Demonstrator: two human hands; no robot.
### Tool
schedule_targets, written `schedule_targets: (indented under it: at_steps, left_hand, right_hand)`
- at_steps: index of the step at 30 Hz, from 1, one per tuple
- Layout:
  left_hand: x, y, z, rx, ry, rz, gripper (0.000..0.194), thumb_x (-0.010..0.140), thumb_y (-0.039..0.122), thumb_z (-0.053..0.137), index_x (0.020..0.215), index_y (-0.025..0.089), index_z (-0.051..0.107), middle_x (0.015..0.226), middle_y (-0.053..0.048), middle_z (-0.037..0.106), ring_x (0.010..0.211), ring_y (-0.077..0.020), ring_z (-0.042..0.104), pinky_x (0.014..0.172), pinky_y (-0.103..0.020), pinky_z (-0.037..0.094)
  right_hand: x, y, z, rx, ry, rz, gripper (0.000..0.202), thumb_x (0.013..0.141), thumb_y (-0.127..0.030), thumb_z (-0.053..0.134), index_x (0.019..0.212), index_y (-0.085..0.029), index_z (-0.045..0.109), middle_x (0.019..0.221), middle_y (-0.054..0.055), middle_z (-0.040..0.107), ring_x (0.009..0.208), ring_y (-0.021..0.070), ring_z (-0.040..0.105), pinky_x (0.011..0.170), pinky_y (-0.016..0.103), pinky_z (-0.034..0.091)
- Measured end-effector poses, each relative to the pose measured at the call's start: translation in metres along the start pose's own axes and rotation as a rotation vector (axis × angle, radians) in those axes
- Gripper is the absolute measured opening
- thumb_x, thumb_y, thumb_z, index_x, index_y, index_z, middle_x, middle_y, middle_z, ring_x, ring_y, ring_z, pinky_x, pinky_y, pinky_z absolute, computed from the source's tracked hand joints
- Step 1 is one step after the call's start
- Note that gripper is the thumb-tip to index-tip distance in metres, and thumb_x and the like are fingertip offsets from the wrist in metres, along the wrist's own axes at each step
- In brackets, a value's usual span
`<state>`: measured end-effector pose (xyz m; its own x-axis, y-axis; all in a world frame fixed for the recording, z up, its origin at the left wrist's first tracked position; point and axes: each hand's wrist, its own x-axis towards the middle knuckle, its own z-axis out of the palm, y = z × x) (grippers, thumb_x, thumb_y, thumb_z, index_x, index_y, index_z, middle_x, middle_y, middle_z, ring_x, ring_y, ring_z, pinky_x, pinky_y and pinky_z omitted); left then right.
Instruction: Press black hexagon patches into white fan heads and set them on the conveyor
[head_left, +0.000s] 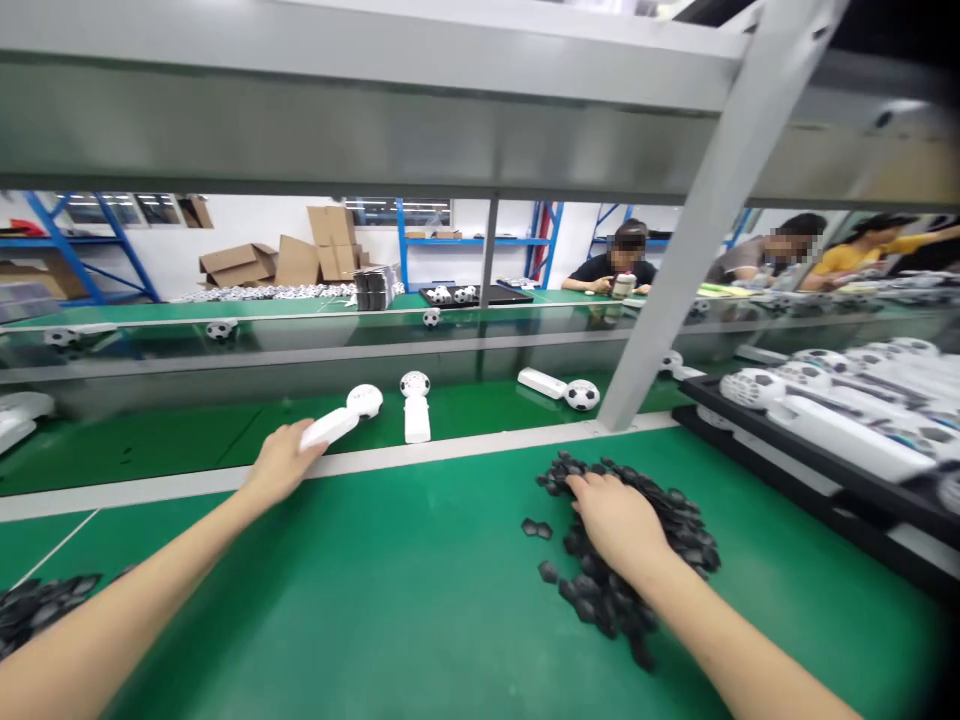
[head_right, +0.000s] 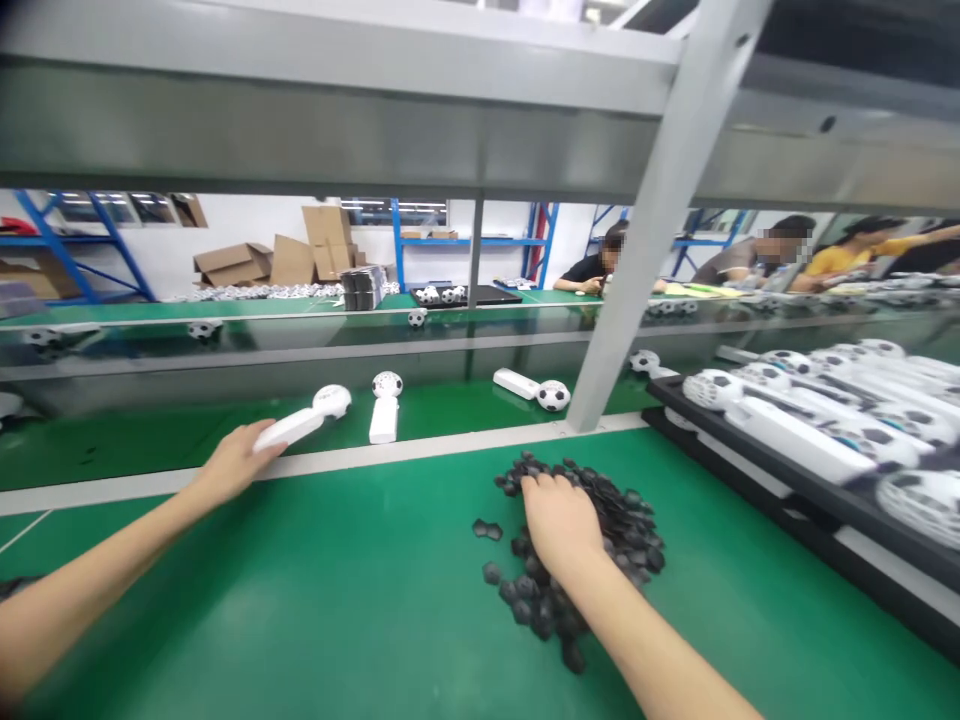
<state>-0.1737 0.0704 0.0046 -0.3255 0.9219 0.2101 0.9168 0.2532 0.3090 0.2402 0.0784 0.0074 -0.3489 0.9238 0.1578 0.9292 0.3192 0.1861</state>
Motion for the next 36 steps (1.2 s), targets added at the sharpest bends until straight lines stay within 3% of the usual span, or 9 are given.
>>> schedule_targets:
  at_steps: [5, 9, 12, 16, 20, 23, 29, 33, 36]
  left_hand:
    - [-0.111, 0.004, 0.004, -0.17, -0.073, 0.179, 0.054, 0.082, 0.053, 0.035, 0.127, 0.023, 0.035, 0.113, -0.008, 0.052, 0.109, -0.0331, 0.043, 0.091, -0.043, 0.036]
    - [-0.156, 0.019, 0.006, -0.188, -0.156, 0.237, 0.052, 0.084, 0.053, 0.033, 0.13, 0.028, 0.031, 0.115, -0.006, 0.048, 0.109, -0.0313, 0.042, 0.09, -0.045, 0.037]
    - [-0.153, 0.039, -0.001, -0.078, -0.143, 0.291, 0.06, 0.08, 0.058, 0.039, 0.131, 0.028, 0.031, 0.12, -0.008, 0.041, 0.112, -0.0319, 0.037, 0.09, -0.047, 0.037]
    - [-0.126, 0.076, -0.007, -0.057, -0.085, 0.39, 0.071, 0.075, 0.059, 0.046, 0.133, 0.023, 0.029, 0.125, -0.01, 0.036, 0.117, -0.0304, 0.034, 0.094, -0.044, 0.035]
    - [-0.108, 0.112, 0.002, -0.029, -0.274, 0.37, 0.073, 0.074, 0.049, 0.052, 0.134, 0.016, 0.027, 0.126, -0.014, 0.041, 0.113, -0.031, 0.042, 0.091, -0.042, 0.039]
    - [-0.112, 0.13, 0.009, 0.013, -0.322, 0.393, 0.07, 0.078, 0.043, 0.049, 0.136, 0.012, 0.024, 0.125, -0.016, 0.044, 0.106, -0.0321, 0.049, 0.087, -0.043, 0.04]
    - [-0.132, 0.146, 0.012, 0.044, -0.331, 0.556, 0.07, 0.081, 0.049, 0.045, 0.135, 0.01, 0.025, 0.121, -0.016, 0.048, 0.103, -0.0307, 0.051, 0.082, -0.039, 0.043]
    - [-0.132, 0.149, 0.01, 0.025, -0.36, 0.553, 0.067, 0.079, 0.053, 0.045, 0.13, 0.012, 0.031, 0.117, -0.015, 0.051, 0.101, -0.0299, 0.052, 0.078, -0.039, 0.045]
    - [-0.133, 0.149, 0.011, 0.004, -0.364, 0.547, 0.064, 0.079, 0.053, 0.046, 0.128, 0.014, 0.033, 0.113, -0.013, 0.053, 0.099, -0.0291, 0.054, 0.075, -0.038, 0.046]
  right_hand:
    - [0.0, 0.0, -0.004, 0.077, -0.009, 0.04, 0.022, 0.083, -0.012, 0.043, 0.092, -0.011, 0.062, 0.091, 0.015, 0.064, 0.088, 0.0265, 0.058, 0.069, 0.033, 0.043]
    - [0.001, -0.004, -0.003, 0.176, -0.008, -0.01, 0.022, 0.087, -0.023, 0.043, 0.096, -0.017, 0.062, 0.098, 0.009, 0.063, 0.093, 0.0217, 0.056, 0.073, 0.028, 0.043]
    - [-0.002, -0.012, -0.004, 0.272, -0.035, -0.119, 0.019, 0.086, -0.028, 0.047, 0.095, -0.025, 0.063, 0.1, 0.001, 0.063, 0.095, 0.0156, 0.056, 0.076, 0.022, 0.042]
    - [-0.005, -0.017, -0.001, 0.343, -0.085, -0.143, 0.013, 0.077, -0.025, 0.059, 0.087, -0.023, 0.066, 0.094, 0.003, 0.065, 0.089, 0.0192, 0.059, 0.069, 0.025, 0.042]
    - [-0.002, -0.012, 0.004, 0.43, -0.119, -0.12, 0.007, 0.075, -0.021, 0.06, 0.081, -0.021, 0.064, 0.082, 0.002, 0.066, 0.076, 0.0166, 0.061, 0.062, 0.024, 0.042]
    - [0.0, -0.007, 0.006, 0.501, -0.129, -0.13, 0.005, 0.074, -0.019, 0.061, 0.078, -0.02, 0.06, 0.077, 0.001, 0.065, 0.069, 0.0135, 0.059, 0.058, 0.021, 0.04]
    - [-0.004, -0.013, -0.004, 0.62, -0.052, -0.174, 0.006, 0.08, -0.02, 0.055, 0.083, -0.019, 0.06, 0.079, 0.002, 0.063, 0.072, 0.0121, 0.057, 0.067, 0.023, 0.043]
    - [-0.014, -0.029, -0.014, 0.829, 0.133, -0.372, 0.008, 0.082, -0.017, 0.053, 0.084, -0.019, 0.06, 0.084, 0.001, 0.063, 0.08, 0.012, 0.056, 0.075, 0.024, 0.043]
    - [-0.025, -0.041, -0.019, 0.931, 0.14, -0.493, 0.008, 0.083, -0.016, 0.051, 0.086, -0.019, 0.059, 0.084, 0.001, 0.063, 0.078, 0.0116, 0.056, 0.073, 0.023, 0.044]
